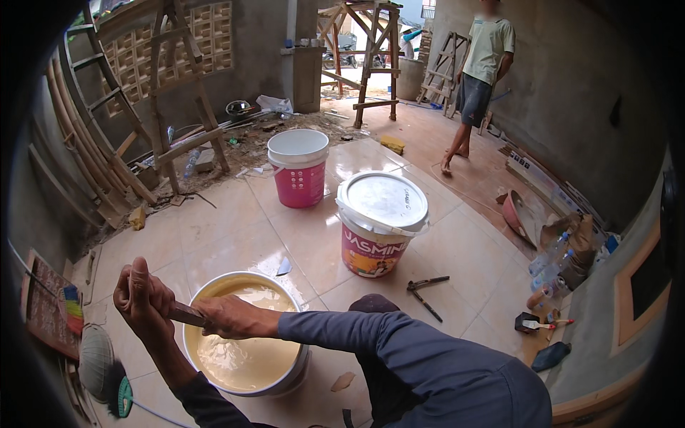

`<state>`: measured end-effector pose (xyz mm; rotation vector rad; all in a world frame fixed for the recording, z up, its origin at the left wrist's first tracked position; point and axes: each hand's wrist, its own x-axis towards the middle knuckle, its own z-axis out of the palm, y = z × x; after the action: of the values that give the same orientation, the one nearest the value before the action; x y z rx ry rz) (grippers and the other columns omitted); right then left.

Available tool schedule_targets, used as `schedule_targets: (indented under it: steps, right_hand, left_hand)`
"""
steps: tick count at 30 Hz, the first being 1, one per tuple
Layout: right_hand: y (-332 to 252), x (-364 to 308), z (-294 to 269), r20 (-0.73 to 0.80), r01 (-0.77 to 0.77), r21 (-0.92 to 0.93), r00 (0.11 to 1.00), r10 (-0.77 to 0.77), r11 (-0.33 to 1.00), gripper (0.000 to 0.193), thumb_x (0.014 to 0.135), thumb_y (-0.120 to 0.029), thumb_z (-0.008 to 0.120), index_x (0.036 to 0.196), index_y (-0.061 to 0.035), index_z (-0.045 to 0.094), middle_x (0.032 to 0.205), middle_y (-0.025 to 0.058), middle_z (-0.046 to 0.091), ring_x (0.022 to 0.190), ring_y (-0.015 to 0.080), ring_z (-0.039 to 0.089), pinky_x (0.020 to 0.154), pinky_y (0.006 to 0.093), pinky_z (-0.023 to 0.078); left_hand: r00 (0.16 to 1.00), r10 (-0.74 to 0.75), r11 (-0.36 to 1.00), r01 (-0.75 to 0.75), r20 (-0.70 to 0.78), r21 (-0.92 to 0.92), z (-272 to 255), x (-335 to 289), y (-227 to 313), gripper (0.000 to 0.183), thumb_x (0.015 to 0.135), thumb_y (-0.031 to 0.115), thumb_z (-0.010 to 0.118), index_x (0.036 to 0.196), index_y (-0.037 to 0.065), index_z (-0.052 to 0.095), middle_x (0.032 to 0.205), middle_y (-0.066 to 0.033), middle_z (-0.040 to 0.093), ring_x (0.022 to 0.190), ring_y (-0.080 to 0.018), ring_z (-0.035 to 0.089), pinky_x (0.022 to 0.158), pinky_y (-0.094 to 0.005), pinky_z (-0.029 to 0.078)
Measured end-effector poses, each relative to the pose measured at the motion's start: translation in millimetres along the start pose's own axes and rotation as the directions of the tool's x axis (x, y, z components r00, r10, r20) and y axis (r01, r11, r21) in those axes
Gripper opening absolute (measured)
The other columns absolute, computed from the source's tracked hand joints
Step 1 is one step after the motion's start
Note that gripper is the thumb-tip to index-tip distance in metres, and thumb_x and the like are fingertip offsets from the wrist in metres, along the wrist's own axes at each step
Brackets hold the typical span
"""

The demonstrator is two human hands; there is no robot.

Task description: The person sits on the floor and stirs a creamy yellow liquid in a bucket using a wooden stick. The person continues to mix the contents thoroughly throughout the clip.

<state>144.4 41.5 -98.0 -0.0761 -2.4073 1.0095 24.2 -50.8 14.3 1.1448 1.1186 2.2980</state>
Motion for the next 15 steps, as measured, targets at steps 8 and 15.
schedule_targets:
  steps: [8, 15]
  right_hand:
    - [-17, -21, -13, 0.047, -0.062, -0.177, 0.996, 0.071, 0.982, 0.03, 0.083, -0.013, 0.073, 0.106, -0.0047, 0.056, 0.094, 0.0187, 0.066, 0.086, 0.0433, 0.067, 0.074, 0.0531, 0.052]
    - [-36, -22, 3, 0.184, -0.025, 0.073, 0.983, 0.011, 0.997, 0.035, 0.086, -0.018, 0.074, 0.111, -0.0049, 0.052, 0.097, 0.0188, 0.063, 0.093, 0.043, 0.063, 0.08, 0.0503, 0.049]
  left_hand:
    - [0.99, -0.11, 0.986, 0.121, 0.09, -0.115, -10, -1, 5, 0.04, 0.106, 0.03, 0.06, 0.072, 0.015, 0.046, 0.049, 0.0045, 0.034, 0.036, -0.0059, 0.031, 0.034, -0.0261, 0.033]
    - [0.983, -0.18, 0.983, 0.181, -0.045, 0.028, -8, -10, 35, 0.044, 0.103, 0.032, 0.066, 0.069, 0.016, 0.044, 0.048, 0.0062, 0.03, 0.034, -0.004, 0.027, 0.032, -0.0246, 0.026]
